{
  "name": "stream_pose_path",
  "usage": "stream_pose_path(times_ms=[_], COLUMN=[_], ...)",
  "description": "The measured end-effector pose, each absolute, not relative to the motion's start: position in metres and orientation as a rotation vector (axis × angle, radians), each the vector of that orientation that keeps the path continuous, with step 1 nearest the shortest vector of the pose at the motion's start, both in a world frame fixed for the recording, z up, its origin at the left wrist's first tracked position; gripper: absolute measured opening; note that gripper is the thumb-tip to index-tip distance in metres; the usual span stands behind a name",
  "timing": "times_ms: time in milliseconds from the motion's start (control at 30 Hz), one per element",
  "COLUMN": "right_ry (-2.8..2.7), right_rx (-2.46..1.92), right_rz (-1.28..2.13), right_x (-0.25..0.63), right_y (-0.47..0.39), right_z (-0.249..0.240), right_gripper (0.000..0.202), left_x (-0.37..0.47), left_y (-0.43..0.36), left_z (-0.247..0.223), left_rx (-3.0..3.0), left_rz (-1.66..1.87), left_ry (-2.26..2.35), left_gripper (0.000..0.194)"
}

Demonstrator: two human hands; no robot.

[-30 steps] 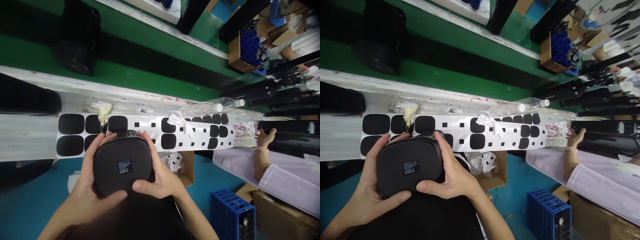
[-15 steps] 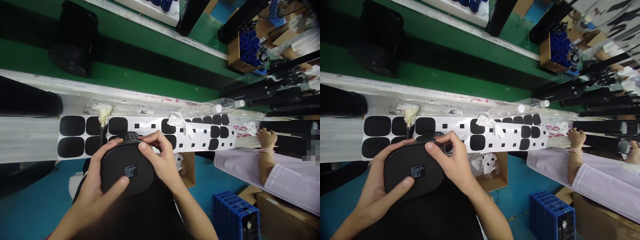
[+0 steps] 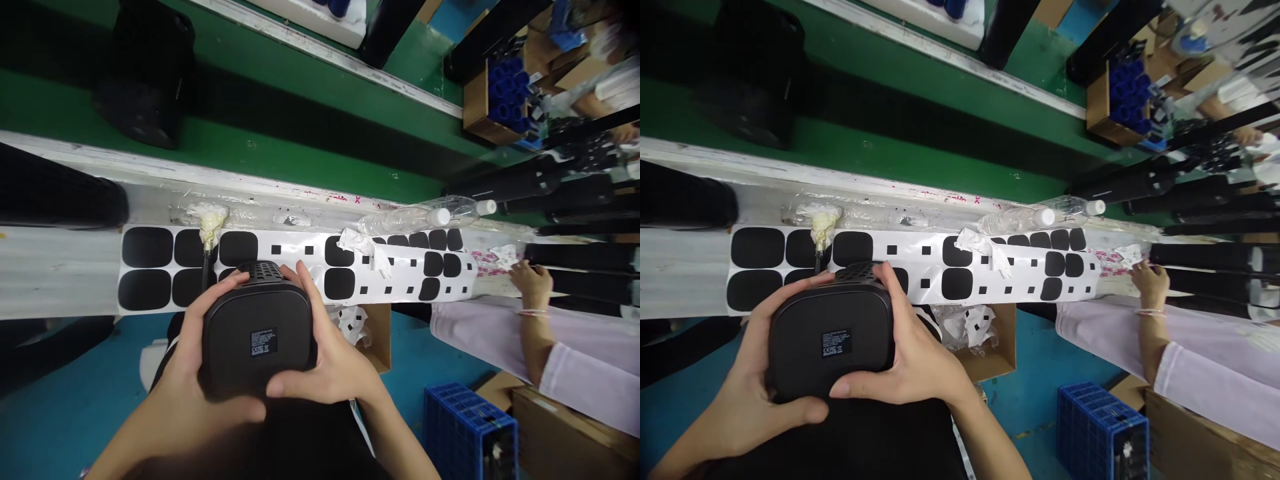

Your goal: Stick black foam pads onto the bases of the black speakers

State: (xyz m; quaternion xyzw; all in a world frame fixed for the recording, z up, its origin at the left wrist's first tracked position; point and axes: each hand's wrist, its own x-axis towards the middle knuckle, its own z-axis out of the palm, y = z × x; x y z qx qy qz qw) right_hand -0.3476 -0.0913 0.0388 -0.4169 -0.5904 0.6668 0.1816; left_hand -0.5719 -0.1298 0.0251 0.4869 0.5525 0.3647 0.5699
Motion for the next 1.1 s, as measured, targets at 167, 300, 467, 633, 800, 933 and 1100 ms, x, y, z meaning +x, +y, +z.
stream_pose_path(times_ms=[167, 300, 467, 633, 800, 933, 1100], right_ry=[-1.672, -1.439, -1.217, -1.216, -0.883, -0.333, 0.002], right_rx=[-1.011, -1.099, -1.301, -1.426, -1.314, -1.306, -1.217], right_rz=[1.914, 1.892, 1.715, 1.644, 1.935, 1.902, 2.016], right_x=[-0.339, -0.342, -0.364, -0.377, -0.383, -0.391, -0.381], right_y=[-0.084, -0.08, -0.085, -0.087, -0.09, -0.099, -0.096], right_z=[0.034, 0.036, 0.038, 0.038, 0.031, 0.043, 0.058], right_gripper=[0.118, 0.061, 0.027, 0.032, 0.06, 0.076, 0.078], left_x=[-0.57, -0.559, -0.548, -0.553, -0.553, -0.551, -0.545], left_y=[-0.129, -0.126, -0.115, -0.109, -0.11, -0.116, -0.122], left_z=[0.028, 0.04, 0.049, 0.039, 0.031, 0.037, 0.053], left_rx=[1.162, 0.944, 0.636, 0.646, 0.711, 1.171, 1.733], left_rz=[0.807, 0.861, 0.979, 0.957, 0.924, 0.998, 1.101], left_ry=[1.324, 1.394, 1.431, 1.422, 1.381, 1.353, 1.116], left_gripper=[0.091, 0.056, 0.029, 0.025, 0.033, 0.03, 0.036])
